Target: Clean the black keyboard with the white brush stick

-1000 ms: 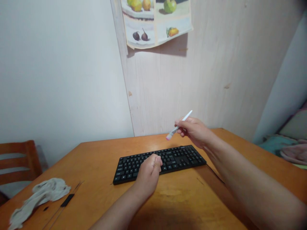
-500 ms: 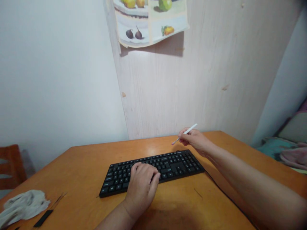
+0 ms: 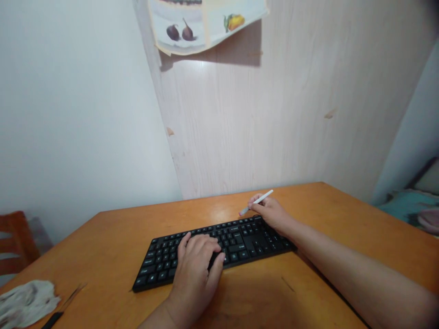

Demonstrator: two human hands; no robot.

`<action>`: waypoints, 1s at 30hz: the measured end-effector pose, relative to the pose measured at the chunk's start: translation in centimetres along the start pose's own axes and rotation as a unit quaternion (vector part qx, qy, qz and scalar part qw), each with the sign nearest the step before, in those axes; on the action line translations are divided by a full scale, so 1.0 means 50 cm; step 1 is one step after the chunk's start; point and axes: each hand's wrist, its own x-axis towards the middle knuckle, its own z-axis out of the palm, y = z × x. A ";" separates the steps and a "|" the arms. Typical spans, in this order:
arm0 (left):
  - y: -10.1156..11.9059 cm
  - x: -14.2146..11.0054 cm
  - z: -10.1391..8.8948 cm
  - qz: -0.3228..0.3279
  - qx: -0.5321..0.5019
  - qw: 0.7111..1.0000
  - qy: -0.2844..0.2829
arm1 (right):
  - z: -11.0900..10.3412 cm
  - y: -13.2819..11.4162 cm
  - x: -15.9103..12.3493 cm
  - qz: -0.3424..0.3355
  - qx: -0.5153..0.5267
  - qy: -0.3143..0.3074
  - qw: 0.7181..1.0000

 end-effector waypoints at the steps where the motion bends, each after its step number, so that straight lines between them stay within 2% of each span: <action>1: -0.001 0.000 0.000 0.000 0.005 1.000 0.000 | 0.002 0.002 -0.001 0.000 -0.010 0.001 1.000; 5: -0.006 0.000 0.001 -0.004 0.017 1.000 -0.003 | 0.007 0.015 -0.001 -0.012 -0.063 0.032 0.997; 9: -0.006 0.000 0.000 -0.007 0.018 1.000 -0.010 | 0.009 0.029 0.001 -0.021 -0.073 0.038 0.996; 16: -0.002 0.002 -0.003 -0.008 0.012 1.000 -0.015 | 0.012 0.039 -0.003 -0.012 -0.048 -0.010 0.999; 22: -0.002 0.000 -0.002 -0.012 0.009 1.000 -0.015 | 0.007 0.041 -0.005 -0.012 -0.104 0.049 0.993; 27: -0.002 0.000 -0.001 -0.013 0.003 1.000 -0.018 | 0.016 0.018 -0.015 -0.016 -0.037 0.005 0.999; 30: -0.002 -0.001 -0.002 -0.016 0.001 1.000 -0.020 | 0.015 0.019 -0.016 -0.020 -0.052 -0.019 0.998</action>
